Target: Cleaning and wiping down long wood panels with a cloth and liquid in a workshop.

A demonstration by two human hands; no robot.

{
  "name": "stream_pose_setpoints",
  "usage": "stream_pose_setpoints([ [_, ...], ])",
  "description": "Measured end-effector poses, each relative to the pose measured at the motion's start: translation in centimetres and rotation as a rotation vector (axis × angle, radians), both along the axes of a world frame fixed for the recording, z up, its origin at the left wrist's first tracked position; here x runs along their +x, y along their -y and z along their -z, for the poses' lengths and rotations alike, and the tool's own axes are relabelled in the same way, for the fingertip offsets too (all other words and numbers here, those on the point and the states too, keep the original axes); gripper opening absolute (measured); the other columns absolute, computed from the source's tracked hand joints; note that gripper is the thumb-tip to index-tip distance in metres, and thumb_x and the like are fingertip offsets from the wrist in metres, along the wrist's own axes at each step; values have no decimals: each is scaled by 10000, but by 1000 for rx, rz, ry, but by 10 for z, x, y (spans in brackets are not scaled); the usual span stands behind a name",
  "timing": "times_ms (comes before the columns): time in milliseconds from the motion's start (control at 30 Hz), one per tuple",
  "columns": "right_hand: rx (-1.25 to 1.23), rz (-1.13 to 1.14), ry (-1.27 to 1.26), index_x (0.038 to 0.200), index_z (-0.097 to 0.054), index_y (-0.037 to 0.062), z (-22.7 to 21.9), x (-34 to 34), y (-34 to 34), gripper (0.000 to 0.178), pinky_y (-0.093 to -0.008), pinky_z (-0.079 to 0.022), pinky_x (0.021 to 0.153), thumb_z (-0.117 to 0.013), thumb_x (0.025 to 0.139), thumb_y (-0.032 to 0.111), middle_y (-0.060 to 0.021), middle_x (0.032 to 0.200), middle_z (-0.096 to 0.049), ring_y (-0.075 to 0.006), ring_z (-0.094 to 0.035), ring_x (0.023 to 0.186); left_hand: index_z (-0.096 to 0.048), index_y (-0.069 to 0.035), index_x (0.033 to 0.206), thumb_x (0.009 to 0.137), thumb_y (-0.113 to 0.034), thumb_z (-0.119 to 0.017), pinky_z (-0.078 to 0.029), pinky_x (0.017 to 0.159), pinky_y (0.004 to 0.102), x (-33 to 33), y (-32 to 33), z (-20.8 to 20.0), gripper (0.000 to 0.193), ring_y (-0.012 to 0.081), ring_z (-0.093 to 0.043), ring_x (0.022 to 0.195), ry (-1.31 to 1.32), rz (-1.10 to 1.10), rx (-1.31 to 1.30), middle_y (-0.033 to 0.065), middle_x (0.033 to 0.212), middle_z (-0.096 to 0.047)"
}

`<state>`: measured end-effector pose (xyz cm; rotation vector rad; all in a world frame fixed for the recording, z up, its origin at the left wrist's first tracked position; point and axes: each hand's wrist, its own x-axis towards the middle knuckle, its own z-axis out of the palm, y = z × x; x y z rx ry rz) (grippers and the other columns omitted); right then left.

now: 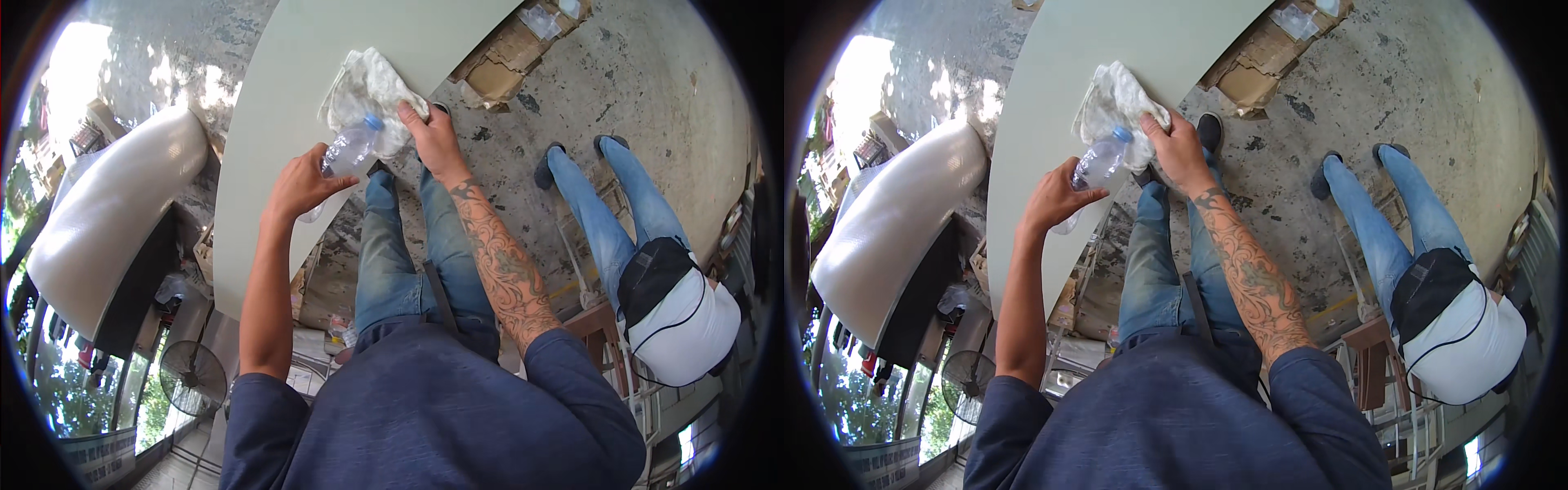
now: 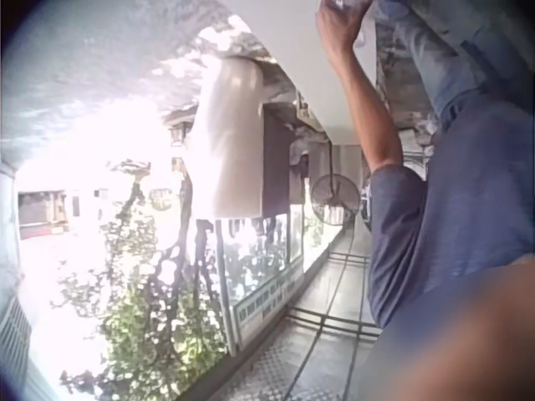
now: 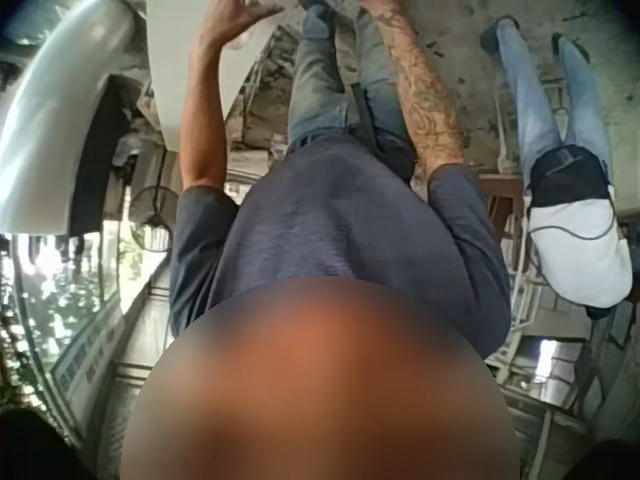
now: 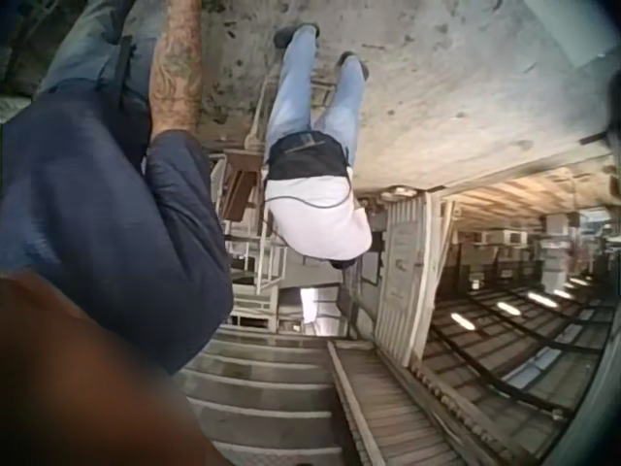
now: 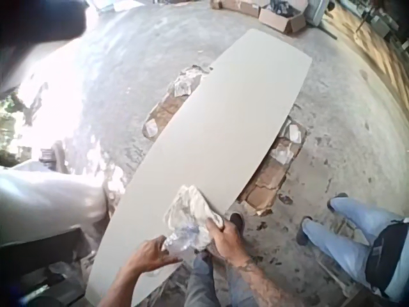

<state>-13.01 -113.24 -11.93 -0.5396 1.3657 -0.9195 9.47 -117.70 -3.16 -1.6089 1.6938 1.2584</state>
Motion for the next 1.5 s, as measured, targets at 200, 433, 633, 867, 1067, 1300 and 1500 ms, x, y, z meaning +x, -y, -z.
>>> stream_pose_setpoints([
  [200, -53, 333, 375, 1253, -626, 12, -5, -14, 12, 350, -335, -474, 958, -633, 992, 245, -63, 1193, -651, -177, -618, 1075, -599, -14, 1185, 702, -421, -912, -527, 860, 394, 30, -42, 11, 706, 281, -680, 977, -485, -361, -187, 149, 1028, -700],
  [433, -588, -143, -715, 1356, -567, 11, -75, -43, 65, 373, -349, -492, 951, -574, 1026, 183, -86, 1256, -640, -211, -638, 1039, -540, 12, 1278, 823, -131, -846, -517, 1003, 364, 113, -71, 45, 566, 229, -589, 1177, -825, -989, -904, 135, 1303, -610],
  [633, -723, -642, -1013, 1441, -415, 54, 25, 92, -49, 645, -608, -247, 1133, -660, 887, 276, -246, 1475, -436, -422, -347, 1426, -463, -11, 1335, 901, -120, -769, -459, 1063, 393, 186, -104, 107, 542, 254, -568, 1235, -372, -865, -1009, 167, 1346, -581],
  [867, -1183, -907, -1453, 1446, -537, 336, 33, 177, 36, 597, -401, -261, 1049, -589, 892, 552, 130, 1529, -447, -149, -397, 1178, -521, -7, 1273, 844, -185, -789, -464, 1009, 380, 181, -111, 140, 536, 254, -562, 1153, -463, -959, -1195, 123, 1266, -565],
  [1067, -687, -546, -1723, 1591, -285, 300, 48, 8, 248, 603, -650, -94, 1202, -357, 1037, 529, -67, 1664, -244, -356, -161, 1539, -544, -17, 1241, 800, -322, -786, -443, 988, 412, 165, -91, 143, 588, 282, -555, 1111, -296, -779, -1299, 130, 1189, -574],
  [1300, -485, -837, -1527, 1580, -322, 251, 36, 149, 29, 655, -641, -118, 1200, -476, 994, 500, -86, 1669, -216, -384, -146, 1536, -579, -75, 1261, 764, -365, -799, -400, 1011, 446, 189, -102, 130, 616, 314, -544, 1145, -119, -723, -1249, 120, 1214, -594],
  [1500, -385, -776, -1494, 1601, -264, 202, 21, 145, -6, 724, -587, -87, 1230, -494, 986, 508, -130, 1677, -159, -379, -131, 1541, -587, -64, 1260, 778, -415, -792, -437, 968, 444, 190, -93, 126, 631, 312, -543, 1129, -172, -789, -1272, 118, 1217, -584],
])
